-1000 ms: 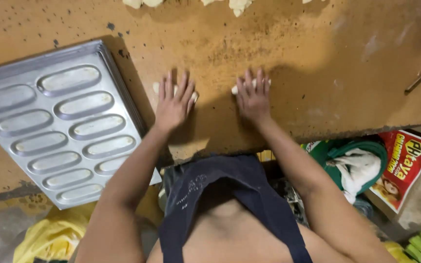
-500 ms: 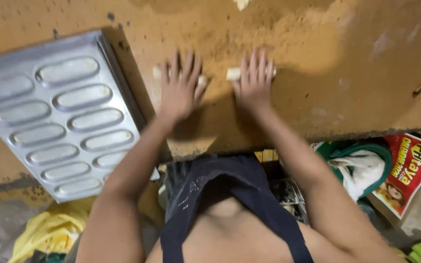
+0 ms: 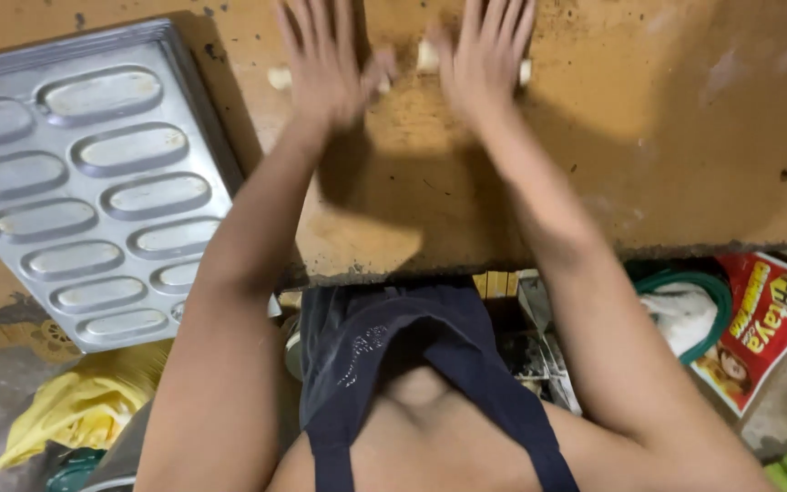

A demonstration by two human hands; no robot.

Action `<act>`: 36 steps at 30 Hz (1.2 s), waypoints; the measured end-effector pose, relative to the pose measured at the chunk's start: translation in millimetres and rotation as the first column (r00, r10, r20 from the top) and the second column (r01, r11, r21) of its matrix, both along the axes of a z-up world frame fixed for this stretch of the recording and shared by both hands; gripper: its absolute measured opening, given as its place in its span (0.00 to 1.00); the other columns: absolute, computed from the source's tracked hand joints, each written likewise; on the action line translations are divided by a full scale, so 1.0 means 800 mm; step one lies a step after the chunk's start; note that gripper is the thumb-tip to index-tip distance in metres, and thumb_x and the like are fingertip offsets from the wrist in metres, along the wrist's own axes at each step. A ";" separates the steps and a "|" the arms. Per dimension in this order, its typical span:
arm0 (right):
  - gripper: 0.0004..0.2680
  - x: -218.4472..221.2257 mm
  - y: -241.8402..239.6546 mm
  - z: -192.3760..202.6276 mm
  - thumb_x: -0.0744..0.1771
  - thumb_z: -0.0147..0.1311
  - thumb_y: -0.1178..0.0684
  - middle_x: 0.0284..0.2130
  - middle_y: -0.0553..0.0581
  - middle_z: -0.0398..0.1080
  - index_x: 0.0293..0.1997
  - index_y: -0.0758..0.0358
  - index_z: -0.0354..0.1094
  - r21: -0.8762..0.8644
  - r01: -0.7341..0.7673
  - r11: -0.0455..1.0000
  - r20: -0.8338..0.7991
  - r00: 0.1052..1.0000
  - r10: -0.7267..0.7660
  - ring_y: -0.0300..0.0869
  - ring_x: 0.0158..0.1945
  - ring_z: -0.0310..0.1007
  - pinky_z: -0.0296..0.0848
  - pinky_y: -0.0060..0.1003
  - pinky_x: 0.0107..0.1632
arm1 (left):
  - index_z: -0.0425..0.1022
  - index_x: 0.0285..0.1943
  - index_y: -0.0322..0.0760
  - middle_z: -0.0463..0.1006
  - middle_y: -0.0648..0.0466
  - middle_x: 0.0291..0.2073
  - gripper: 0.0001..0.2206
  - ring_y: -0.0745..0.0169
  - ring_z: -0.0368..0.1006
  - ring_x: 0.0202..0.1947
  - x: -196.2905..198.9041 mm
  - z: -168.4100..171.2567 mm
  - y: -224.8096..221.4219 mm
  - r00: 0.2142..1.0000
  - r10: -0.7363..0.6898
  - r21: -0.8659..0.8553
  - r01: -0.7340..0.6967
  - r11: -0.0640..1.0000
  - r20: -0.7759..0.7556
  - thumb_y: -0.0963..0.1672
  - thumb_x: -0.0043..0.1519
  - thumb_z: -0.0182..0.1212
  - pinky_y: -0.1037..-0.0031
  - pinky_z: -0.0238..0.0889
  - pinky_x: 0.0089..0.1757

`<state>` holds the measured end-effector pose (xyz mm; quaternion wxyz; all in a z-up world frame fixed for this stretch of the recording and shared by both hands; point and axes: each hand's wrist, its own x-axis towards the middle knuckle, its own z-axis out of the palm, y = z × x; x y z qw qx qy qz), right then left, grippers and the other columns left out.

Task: Shaping small pieces of dough into rolls using both hands and placing them into baking trays

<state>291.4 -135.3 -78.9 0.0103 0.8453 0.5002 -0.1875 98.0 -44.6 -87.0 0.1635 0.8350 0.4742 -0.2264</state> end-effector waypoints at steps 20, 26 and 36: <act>0.13 -0.438 0.154 0.044 0.63 0.73 0.53 0.42 0.54 0.70 0.48 0.59 0.74 0.716 -0.516 0.469 0.086 0.732 0.675 0.51 0.46 0.67 0.58 0.46 0.48 | 0.80 0.51 0.35 0.79 0.36 0.44 0.09 0.31 0.71 0.44 -0.584 0.038 0.106 0.719 0.007 0.255 -0.256 0.932 0.695 0.42 0.64 0.68 0.52 0.62 0.43; 0.05 -0.524 0.212 0.000 0.63 0.67 0.54 0.31 0.51 0.65 0.38 0.55 0.75 0.637 -0.689 0.346 0.330 0.649 0.686 0.48 0.38 0.61 0.53 0.46 0.41 | 0.73 0.44 0.36 0.73 0.42 0.43 0.08 0.37 0.68 0.44 -0.599 0.033 0.125 0.709 -0.003 0.336 -0.331 0.881 0.705 0.36 0.59 0.64 0.52 0.57 0.39; 0.11 -0.418 0.153 0.027 0.68 0.63 0.53 0.52 0.52 0.74 0.56 0.53 0.72 0.684 -0.511 0.521 0.070 0.756 0.650 0.50 0.56 0.68 0.58 0.56 0.55 | 0.83 0.54 0.36 0.82 0.42 0.51 0.19 0.35 0.73 0.47 -0.586 0.051 0.106 0.674 -0.037 0.310 -0.289 0.906 0.737 0.33 0.55 0.59 0.56 0.66 0.50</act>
